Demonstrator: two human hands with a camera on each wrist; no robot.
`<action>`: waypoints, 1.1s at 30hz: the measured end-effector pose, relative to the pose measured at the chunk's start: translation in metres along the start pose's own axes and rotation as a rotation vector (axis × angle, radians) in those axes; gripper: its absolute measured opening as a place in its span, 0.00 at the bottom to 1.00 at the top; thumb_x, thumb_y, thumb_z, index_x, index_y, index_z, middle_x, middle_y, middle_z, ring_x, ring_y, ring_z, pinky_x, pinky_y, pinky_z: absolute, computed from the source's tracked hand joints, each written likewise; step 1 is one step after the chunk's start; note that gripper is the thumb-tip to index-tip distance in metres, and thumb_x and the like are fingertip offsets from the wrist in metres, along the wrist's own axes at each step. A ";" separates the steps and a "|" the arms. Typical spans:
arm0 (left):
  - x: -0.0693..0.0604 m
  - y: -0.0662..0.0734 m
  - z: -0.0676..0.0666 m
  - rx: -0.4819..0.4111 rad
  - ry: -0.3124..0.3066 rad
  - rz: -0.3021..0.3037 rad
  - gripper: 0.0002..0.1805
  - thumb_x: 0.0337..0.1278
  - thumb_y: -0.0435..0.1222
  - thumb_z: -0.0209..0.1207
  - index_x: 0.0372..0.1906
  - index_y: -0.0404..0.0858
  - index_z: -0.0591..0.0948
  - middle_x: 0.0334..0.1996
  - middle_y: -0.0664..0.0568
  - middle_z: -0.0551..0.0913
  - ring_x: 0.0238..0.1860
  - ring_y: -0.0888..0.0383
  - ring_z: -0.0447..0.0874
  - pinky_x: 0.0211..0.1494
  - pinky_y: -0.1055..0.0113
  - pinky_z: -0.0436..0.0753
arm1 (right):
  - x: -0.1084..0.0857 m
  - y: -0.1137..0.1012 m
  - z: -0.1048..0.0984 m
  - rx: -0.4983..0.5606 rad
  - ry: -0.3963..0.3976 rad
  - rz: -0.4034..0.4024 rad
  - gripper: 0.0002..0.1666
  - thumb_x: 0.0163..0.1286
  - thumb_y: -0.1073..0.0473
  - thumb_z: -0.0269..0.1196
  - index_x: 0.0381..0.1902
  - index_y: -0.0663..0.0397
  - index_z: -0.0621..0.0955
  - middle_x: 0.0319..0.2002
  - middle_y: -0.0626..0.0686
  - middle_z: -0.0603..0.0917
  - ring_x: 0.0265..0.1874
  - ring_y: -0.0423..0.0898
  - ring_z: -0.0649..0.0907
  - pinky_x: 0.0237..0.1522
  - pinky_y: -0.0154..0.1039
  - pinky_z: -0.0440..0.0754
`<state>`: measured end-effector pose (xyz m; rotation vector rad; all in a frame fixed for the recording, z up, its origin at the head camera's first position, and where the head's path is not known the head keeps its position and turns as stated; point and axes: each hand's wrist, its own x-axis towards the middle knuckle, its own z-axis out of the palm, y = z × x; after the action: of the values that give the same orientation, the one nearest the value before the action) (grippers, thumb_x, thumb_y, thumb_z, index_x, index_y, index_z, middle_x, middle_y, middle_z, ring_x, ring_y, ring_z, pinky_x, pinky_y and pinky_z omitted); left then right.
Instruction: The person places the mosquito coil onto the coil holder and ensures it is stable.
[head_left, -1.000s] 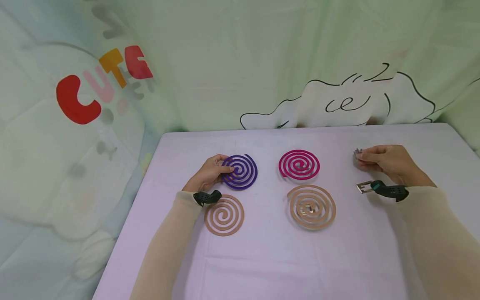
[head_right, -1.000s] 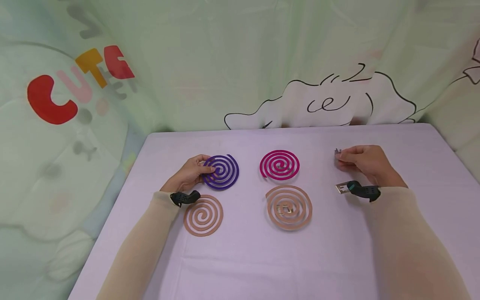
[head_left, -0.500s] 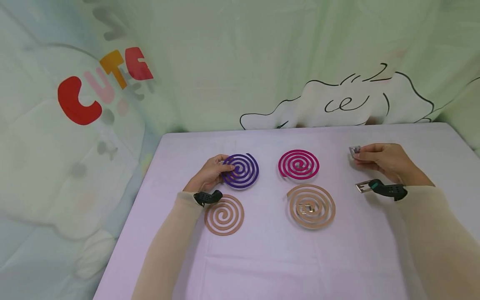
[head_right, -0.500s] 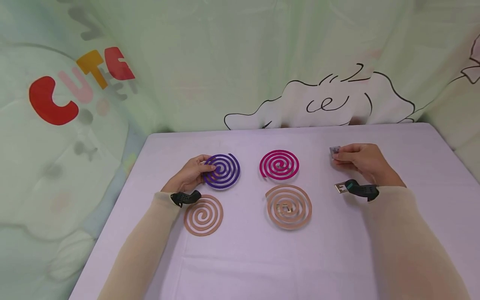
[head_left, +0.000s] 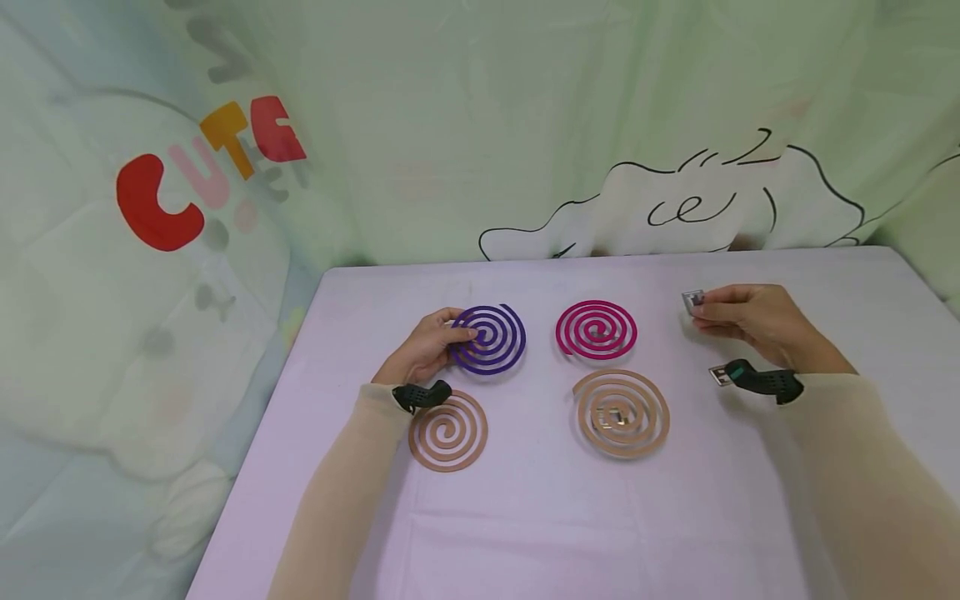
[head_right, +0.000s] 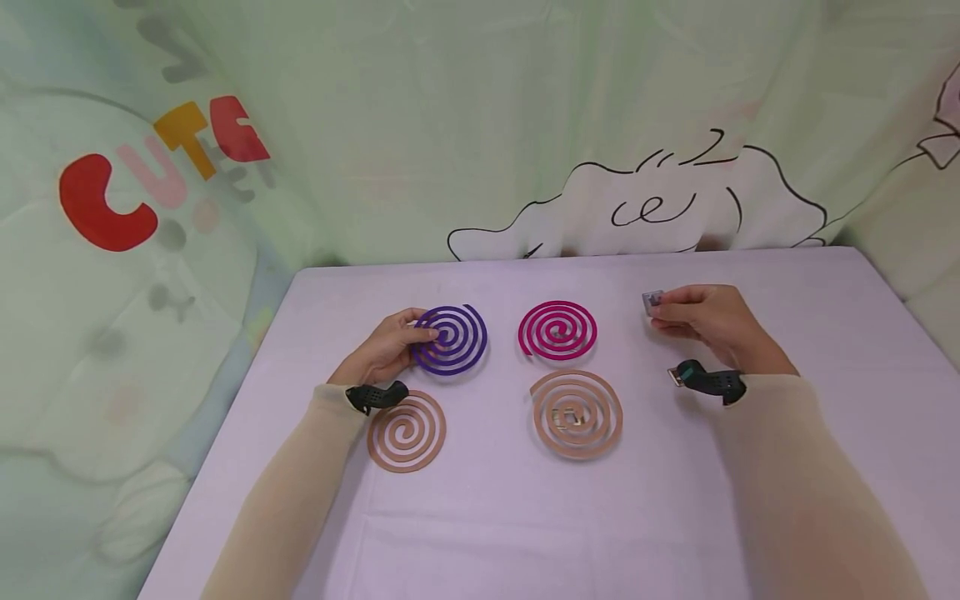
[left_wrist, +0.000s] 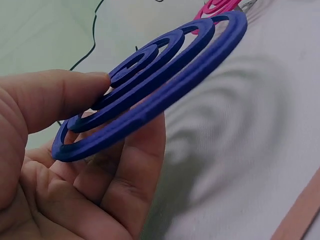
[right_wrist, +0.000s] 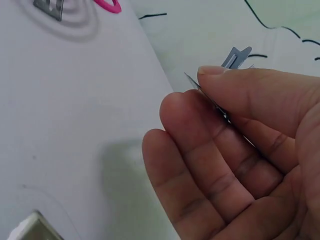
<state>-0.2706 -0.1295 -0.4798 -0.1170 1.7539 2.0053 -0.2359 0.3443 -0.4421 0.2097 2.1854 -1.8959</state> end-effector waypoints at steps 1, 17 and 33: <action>0.000 0.000 0.001 -0.004 -0.006 0.001 0.18 0.66 0.22 0.62 0.57 0.35 0.74 0.41 0.47 0.86 0.37 0.59 0.88 0.39 0.67 0.88 | -0.001 -0.001 0.002 0.010 -0.007 -0.005 0.06 0.70 0.64 0.71 0.36 0.45 0.88 0.34 0.42 0.90 0.35 0.41 0.91 0.41 0.35 0.89; -0.004 0.003 0.011 -0.072 -0.055 0.009 0.12 0.68 0.23 0.61 0.51 0.34 0.76 0.40 0.48 0.87 0.36 0.60 0.89 0.41 0.69 0.88 | -0.004 -0.011 0.036 0.037 -0.083 -0.090 0.03 0.71 0.65 0.70 0.39 0.53 0.88 0.35 0.45 0.90 0.35 0.44 0.91 0.41 0.37 0.90; -0.008 0.003 0.017 -0.086 -0.086 0.016 0.08 0.69 0.24 0.61 0.49 0.33 0.79 0.39 0.50 0.88 0.36 0.61 0.89 0.42 0.71 0.88 | -0.008 -0.015 0.074 -0.030 -0.140 -0.117 0.02 0.72 0.64 0.69 0.41 0.55 0.88 0.35 0.43 0.90 0.35 0.42 0.90 0.43 0.37 0.90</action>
<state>-0.2608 -0.1160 -0.4707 -0.0440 1.6218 2.0660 -0.2254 0.2699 -0.4347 -0.0563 2.1728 -1.8745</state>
